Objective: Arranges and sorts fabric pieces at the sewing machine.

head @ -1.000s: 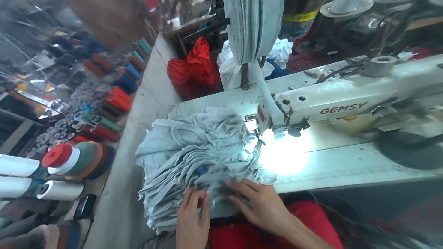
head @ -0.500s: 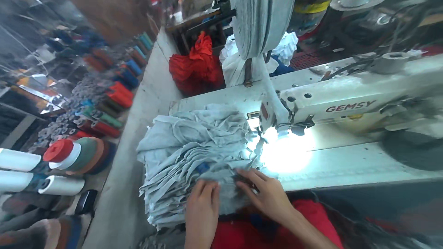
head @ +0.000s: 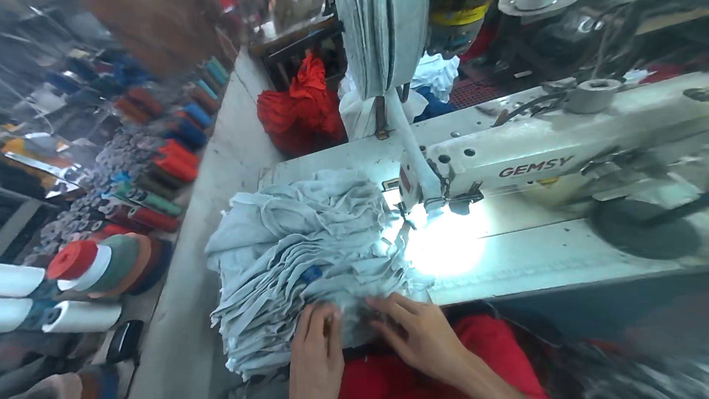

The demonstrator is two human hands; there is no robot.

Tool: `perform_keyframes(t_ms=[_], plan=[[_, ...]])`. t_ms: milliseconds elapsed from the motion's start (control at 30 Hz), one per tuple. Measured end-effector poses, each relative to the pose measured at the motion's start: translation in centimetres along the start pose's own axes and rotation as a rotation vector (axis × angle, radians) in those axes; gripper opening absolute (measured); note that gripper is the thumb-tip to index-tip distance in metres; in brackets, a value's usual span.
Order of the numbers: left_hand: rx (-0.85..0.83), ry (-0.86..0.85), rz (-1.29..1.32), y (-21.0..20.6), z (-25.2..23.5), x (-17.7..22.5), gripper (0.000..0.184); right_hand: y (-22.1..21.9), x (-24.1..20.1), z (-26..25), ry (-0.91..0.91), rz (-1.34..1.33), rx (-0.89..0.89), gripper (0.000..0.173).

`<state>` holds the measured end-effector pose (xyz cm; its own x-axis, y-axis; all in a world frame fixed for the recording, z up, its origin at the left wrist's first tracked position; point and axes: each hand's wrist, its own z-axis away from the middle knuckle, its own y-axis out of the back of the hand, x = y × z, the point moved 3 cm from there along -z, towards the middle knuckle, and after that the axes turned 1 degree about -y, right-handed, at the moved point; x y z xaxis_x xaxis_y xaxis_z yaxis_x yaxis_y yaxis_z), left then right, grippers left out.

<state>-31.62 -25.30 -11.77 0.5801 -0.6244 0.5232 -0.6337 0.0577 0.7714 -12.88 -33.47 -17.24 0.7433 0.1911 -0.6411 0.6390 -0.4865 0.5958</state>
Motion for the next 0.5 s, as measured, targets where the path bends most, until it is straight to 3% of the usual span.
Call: perform_keyframes(t_ms=[133, 333, 500], plan=[[0.119, 0.060, 0.106, -0.4, 0.8, 0.5, 0.018, -0.9, -1.5, -1.1, 0.095, 0.105, 0.010, 0.029], [0.153, 0.038, 0.123, -0.3, 1.0, 1.0, 0.016, -2.0, -2.5, -2.5, 0.184, 0.111, -0.023, 0.022], [0.180, 0.172, 0.121, 3.1, 2.7, -0.2, 0.012, -1.2, -1.4, -1.6, 0.092, 0.069, 0.019, 0.030]])
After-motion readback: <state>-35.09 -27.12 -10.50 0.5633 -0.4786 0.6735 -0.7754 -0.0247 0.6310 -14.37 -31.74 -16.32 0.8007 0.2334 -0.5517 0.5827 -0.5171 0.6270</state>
